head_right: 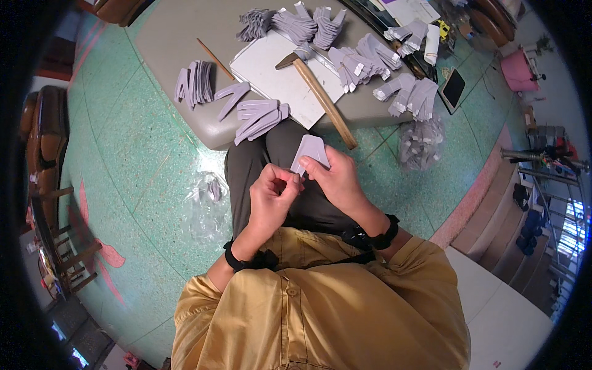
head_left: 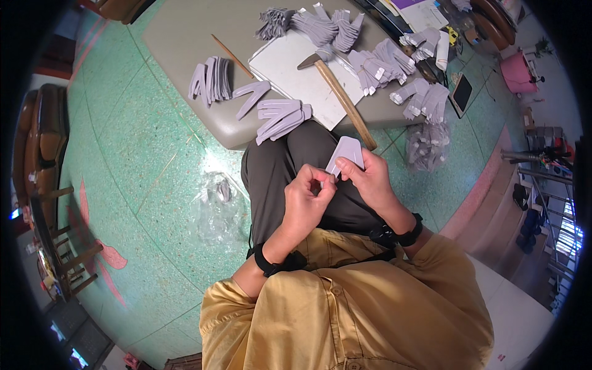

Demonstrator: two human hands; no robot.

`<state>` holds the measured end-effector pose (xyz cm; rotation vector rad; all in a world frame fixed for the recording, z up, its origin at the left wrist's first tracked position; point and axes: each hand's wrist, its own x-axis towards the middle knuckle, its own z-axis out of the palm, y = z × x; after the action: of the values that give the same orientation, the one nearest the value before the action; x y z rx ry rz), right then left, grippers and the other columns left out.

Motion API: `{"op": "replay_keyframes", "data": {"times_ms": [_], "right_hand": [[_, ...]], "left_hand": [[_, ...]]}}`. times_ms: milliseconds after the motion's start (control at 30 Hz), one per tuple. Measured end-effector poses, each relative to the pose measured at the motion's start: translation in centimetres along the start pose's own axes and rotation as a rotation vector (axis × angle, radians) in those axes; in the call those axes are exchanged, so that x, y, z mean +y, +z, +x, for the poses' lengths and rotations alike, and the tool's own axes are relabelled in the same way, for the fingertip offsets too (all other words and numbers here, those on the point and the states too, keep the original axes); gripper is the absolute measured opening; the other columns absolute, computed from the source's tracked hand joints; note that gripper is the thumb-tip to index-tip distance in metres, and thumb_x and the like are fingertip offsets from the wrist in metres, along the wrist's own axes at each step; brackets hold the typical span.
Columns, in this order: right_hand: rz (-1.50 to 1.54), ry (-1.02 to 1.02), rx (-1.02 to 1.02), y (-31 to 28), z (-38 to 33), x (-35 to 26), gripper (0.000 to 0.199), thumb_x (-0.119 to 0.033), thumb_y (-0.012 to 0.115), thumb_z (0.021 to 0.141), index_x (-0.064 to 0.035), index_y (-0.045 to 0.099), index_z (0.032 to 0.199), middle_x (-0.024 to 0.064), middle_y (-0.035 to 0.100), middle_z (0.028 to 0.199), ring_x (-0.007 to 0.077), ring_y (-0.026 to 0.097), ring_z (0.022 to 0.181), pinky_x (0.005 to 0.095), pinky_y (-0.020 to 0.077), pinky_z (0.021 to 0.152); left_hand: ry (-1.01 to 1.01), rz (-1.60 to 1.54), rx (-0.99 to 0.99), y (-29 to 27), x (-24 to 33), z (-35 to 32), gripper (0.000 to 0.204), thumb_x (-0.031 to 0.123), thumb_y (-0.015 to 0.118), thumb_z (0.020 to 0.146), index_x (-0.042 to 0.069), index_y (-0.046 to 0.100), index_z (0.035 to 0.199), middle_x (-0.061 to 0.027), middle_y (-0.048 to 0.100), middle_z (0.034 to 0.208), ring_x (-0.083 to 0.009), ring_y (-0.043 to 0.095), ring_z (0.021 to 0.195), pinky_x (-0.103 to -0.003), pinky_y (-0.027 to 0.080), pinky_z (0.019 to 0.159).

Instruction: The person folds gray fabric-like strips and strikes them with a hammer on a white surface to secure a crease or bond.

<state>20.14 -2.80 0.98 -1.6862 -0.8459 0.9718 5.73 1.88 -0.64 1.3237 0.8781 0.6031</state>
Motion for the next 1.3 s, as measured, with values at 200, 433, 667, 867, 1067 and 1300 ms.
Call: {"op": "replay_keyframes", "data": {"times_ms": [200,433,667,867,1067,1300], "right_hand": [[0.012,0.023,-0.031,-0.3,0.2,0.1,0.022,-0.019,0.063,0.083,0.0021,0.058,0.084,0.0051,0.061,0.067,0.0084,0.055,0.057,0.0252,0.0445,0.052],[-0.018,0.006,-0.184,-1.1,0.9,0.4,0.022,-0.018,0.064,0.082,0.0028,0.057,0.082,0.0065,0.057,0.065,0.0089,0.053,0.059,0.026,0.0442,0.054],[-0.407,-0.07,-0.43,-1.0,2.2,-1.3,0.017,-0.012,0.063,0.082,0.0009,0.058,0.092,0.0048,0.058,0.073,0.0105,0.054,0.07,0.027,0.0453,0.063],[-0.183,-0.167,0.106,-0.4,-1.6,-2.0,0.01,-0.01,0.059,0.086,-0.0002,0.057,0.088,0.0065,0.058,0.074,0.011,0.055,0.065,0.0243,0.0438,0.058],[0.06,0.175,-0.171,0.8,-2.1,-0.6,0.018,-0.016,0.055,0.089,0.0014,0.057,0.086,0.0034,0.059,0.068,0.0083,0.055,0.058,0.0216,0.0448,0.055],[0.075,0.178,-0.195,1.4,-2.3,-0.4,0.018,-0.015,0.052,0.09,0.0004,0.055,0.083,0.0032,0.058,0.065,0.0072,0.054,0.056,0.0214,0.044,0.052]], "left_hand": [[0.069,-0.119,0.082,0.5,-0.6,0.0,0.011,0.003,0.063,0.081,0.001,0.053,0.078,-0.0035,0.062,0.075,-0.0028,0.053,0.061,-0.019,0.043,0.053],[-0.119,-0.332,-0.09,-1.0,0.7,1.2,0.008,0.0,0.06,0.083,0.0,0.053,0.085,-0.0032,0.06,0.078,-0.0062,0.055,0.066,-0.019,0.045,0.063],[-0.36,-0.276,-0.358,-2.6,0.8,2.4,0.009,0.009,0.065,0.082,0.002,0.063,0.078,-0.0009,0.062,0.071,-0.0048,0.053,0.062,-0.02,0.043,0.06],[-0.313,-0.495,-0.041,-2.6,1.0,2.4,0.008,0.011,0.065,0.082,0.003,0.066,0.082,-0.0007,0.063,0.075,-0.0058,0.051,0.061,-0.019,0.041,0.057],[-0.286,-0.553,0.035,-2.2,1.0,2.3,0.009,0.01,0.063,0.084,0.002,0.065,0.081,-0.0004,0.061,0.069,-0.0043,0.049,0.057,-0.019,0.039,0.053],[-0.283,-0.599,0.103,-1.7,0.8,2.2,0.011,0.008,0.061,0.084,0.001,0.061,0.076,-0.0022,0.059,0.066,-0.0058,0.049,0.055,-0.019,0.04,0.053]]}}
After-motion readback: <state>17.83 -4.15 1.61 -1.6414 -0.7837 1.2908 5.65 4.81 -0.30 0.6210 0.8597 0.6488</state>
